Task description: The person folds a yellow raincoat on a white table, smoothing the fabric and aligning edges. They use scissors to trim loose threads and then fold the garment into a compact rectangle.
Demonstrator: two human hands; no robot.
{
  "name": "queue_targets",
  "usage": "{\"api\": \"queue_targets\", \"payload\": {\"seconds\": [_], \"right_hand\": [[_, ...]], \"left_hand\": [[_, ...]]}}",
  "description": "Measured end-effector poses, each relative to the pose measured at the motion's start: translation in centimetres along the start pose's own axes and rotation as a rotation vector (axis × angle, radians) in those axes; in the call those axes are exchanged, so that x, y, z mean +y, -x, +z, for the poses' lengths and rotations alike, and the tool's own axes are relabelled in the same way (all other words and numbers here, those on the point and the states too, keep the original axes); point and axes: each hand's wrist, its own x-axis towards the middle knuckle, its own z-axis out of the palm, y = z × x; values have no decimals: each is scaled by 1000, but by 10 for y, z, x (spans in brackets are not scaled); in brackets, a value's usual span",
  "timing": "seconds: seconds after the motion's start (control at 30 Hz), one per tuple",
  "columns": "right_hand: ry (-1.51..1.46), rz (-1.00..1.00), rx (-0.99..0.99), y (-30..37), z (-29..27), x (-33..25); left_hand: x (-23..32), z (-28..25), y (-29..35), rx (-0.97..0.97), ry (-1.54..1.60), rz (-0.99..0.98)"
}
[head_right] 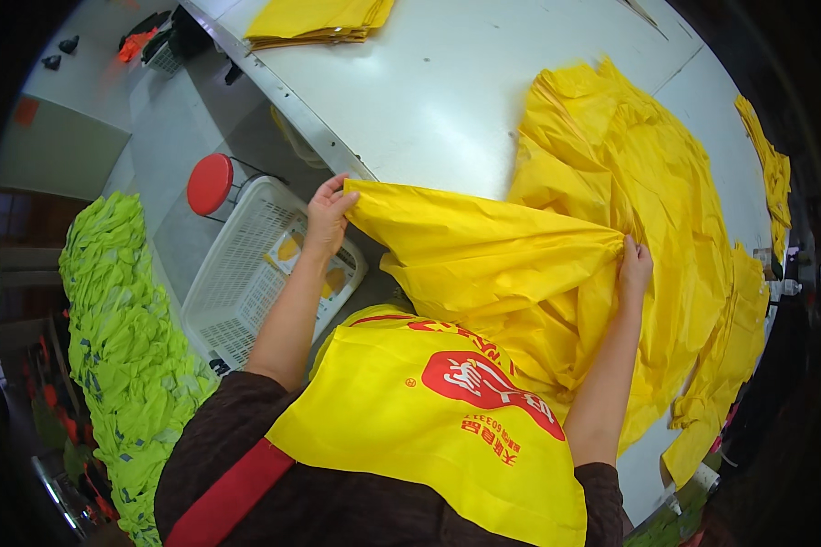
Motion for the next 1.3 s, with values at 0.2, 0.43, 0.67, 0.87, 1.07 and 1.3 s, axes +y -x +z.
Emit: {"api": "queue_targets", "payload": {"seconds": [0.2,0.43,0.67,0.87,1.07,1.3], "right_hand": [[62,35,-13,4,-3,8],[158,-79,-21,25,13,-24],[72,-335,-250,103,76,-105],[-114,-202,-745,182,128,-173],[-180,-336,-598,182,155,-163],[20,-282,-69,173,40,-109]], "left_hand": [[19,30,16,47,-21,179],[35,58,28,-34,-201,232],[44,94,48,-227,-177,118],[41,117,56,-368,-177,28],[33,119,47,-360,-423,130],[30,-97,-88,639,-388,302]]}}
